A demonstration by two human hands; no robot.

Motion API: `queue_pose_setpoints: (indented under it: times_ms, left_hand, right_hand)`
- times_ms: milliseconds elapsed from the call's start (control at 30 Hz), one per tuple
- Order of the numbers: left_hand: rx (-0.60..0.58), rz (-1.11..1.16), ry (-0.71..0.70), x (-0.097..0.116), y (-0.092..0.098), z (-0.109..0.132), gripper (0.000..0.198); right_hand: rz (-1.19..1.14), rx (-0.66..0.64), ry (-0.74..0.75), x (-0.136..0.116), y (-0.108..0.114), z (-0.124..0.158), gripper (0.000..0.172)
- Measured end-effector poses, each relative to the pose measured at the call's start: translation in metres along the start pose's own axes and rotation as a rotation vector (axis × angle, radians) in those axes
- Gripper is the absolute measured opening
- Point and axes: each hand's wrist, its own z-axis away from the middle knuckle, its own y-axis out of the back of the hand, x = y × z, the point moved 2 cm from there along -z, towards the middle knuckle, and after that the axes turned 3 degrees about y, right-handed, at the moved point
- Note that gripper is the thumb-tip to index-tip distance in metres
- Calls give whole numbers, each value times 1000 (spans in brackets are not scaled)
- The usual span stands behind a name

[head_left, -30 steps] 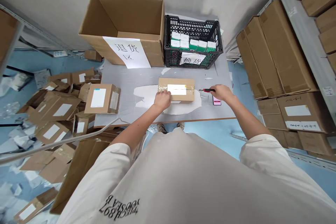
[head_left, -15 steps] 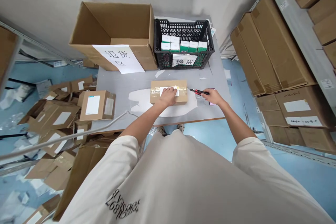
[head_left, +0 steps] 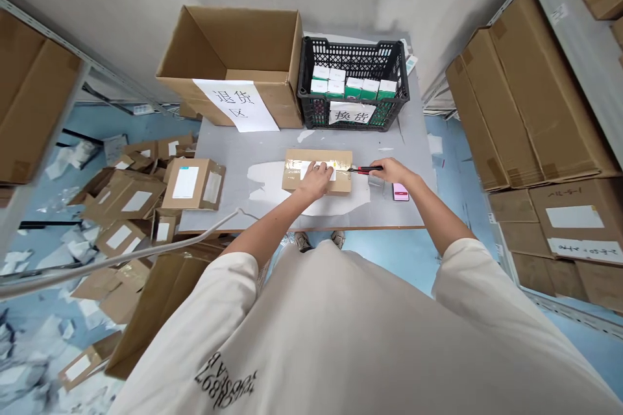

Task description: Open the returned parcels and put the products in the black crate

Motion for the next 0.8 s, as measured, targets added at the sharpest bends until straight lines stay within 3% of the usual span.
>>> queue_pose_setpoints:
  times_ms: [167,267,400,600,800]
  left_hand:
    - [26,14,-16,-1,0,7,90]
    - [17,25,-17,-2,0,6,86]
    - [-12,36,-8,-3,-3,2,84]
    - [-17,23,-14,-3,-6,1,88]
    - [-11,60,-6,-1,-4,3,87]
  right_hand:
    - [186,-43,53,-6,12,-23,28]
    - [2,-116,5,-1,3,-21,27]
    - [-319,-211,-129,0,-14,-1,43]
    - [-461,-225,-154,-10,-20,19,52]
    - [-364,-86,-135,-13,-21,14,34]
